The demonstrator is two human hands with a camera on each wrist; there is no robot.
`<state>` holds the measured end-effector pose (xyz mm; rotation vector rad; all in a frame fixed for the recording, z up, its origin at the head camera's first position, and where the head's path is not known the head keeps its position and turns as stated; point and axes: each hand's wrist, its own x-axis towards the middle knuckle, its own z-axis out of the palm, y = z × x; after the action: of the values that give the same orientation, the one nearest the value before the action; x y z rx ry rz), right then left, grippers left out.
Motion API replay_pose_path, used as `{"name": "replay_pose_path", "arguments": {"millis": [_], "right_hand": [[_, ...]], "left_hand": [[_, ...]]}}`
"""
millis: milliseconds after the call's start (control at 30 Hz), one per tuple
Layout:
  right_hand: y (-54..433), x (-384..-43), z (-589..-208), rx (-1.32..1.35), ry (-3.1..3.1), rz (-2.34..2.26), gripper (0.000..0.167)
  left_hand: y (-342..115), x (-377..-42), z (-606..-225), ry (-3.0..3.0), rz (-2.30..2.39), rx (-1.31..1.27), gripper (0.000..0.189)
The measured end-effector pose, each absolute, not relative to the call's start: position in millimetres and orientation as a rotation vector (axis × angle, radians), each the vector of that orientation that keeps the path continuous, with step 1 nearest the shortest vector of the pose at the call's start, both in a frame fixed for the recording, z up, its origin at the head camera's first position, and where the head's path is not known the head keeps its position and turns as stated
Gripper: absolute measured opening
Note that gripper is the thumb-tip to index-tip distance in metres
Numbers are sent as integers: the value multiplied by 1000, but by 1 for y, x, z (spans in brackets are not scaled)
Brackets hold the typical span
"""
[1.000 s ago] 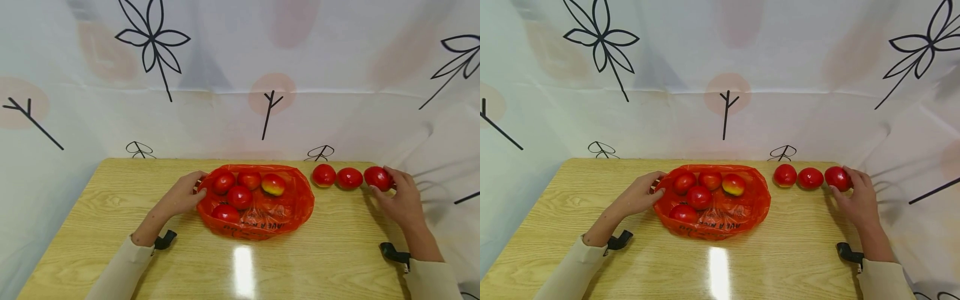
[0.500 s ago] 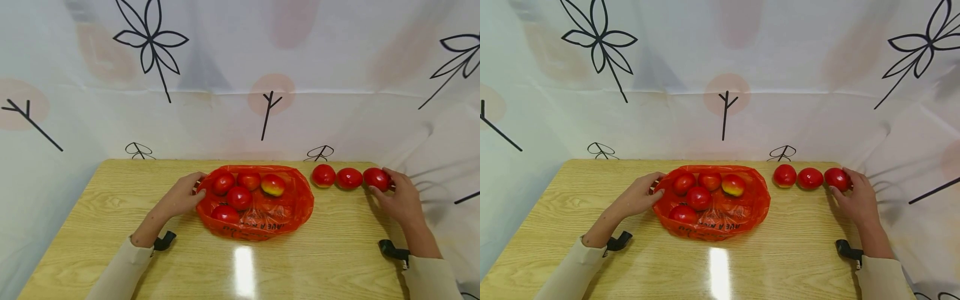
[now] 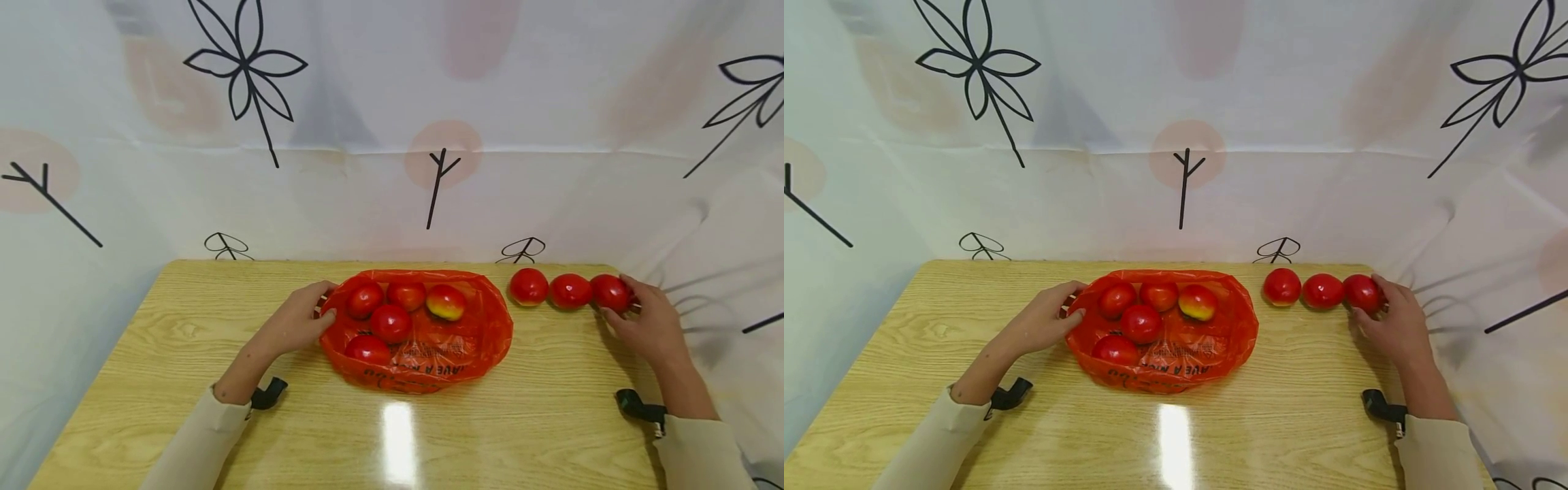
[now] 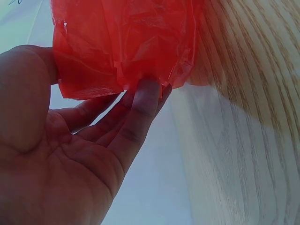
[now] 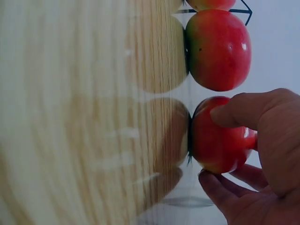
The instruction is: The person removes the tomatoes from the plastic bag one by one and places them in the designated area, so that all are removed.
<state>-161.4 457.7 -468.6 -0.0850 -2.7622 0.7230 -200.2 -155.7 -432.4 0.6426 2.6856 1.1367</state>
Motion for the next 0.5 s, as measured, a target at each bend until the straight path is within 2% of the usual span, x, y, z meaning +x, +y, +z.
{"name": "replay_pose_path", "arguments": {"millis": [500], "right_hand": [[452, -162, -468, -109, -2766, 699, 73]], "left_hand": [[-155, -199, -430, 2682, 1122, 622, 37]]}}
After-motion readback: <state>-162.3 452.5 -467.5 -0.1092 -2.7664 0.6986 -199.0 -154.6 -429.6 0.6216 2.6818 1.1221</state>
